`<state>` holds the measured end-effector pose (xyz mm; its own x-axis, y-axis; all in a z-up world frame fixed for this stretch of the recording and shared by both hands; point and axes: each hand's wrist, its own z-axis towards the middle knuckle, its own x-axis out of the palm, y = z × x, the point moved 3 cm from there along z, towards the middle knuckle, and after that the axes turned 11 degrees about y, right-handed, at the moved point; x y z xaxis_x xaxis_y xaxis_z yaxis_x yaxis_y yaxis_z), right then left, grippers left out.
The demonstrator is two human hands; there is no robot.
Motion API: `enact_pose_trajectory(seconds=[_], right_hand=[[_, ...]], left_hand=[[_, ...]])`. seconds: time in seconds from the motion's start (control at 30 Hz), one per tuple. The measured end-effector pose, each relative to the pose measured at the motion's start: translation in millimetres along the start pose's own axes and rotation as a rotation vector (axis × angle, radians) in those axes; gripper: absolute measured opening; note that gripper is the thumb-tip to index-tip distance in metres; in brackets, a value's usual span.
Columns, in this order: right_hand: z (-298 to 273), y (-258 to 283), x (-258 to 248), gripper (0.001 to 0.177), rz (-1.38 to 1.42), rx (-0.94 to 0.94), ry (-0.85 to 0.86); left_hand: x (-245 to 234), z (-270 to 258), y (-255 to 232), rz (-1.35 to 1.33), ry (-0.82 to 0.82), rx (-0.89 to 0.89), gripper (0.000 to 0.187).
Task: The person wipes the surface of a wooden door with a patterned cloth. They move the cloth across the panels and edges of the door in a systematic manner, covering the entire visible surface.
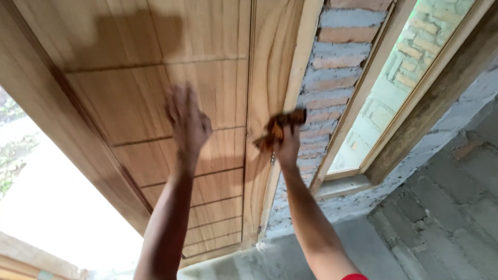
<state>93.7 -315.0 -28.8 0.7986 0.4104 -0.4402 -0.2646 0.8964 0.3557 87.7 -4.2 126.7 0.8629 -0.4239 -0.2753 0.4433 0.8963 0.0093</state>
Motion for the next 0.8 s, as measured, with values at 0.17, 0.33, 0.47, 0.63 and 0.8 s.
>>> enact_pose_trajectory(seconds=[0.17,0.33,0.47,0.63,0.8], right_hand=[[-57.9,-5.5,-3.1,0.039,0.136,0.188,0.083],[37.8,11.8,-32.6,0.055,0.236,-0.047,-0.152],[108.9,28.0,-59.6,0.064,0.286,-0.195,-0.204],[61.6,72.5,-52.5,0.053,0.241,-0.136,-0.116],[8.8,61.4,-21.5,0.032,0.227,0.016,0.022]], left_hand=[[28.7,-121.1,-17.5,0.027,0.237,0.028,0.072],[5.7,-137.0,-5.0,0.129,0.281,-0.033,0.073],[-12.6,-131.6,23.1,0.127,0.320,-0.089,0.076],[-21.6,-140.2,59.2,0.142,0.333,-0.138,0.066],[-43.1,-148.8,108.7,0.099,0.349,-0.155,0.060]])
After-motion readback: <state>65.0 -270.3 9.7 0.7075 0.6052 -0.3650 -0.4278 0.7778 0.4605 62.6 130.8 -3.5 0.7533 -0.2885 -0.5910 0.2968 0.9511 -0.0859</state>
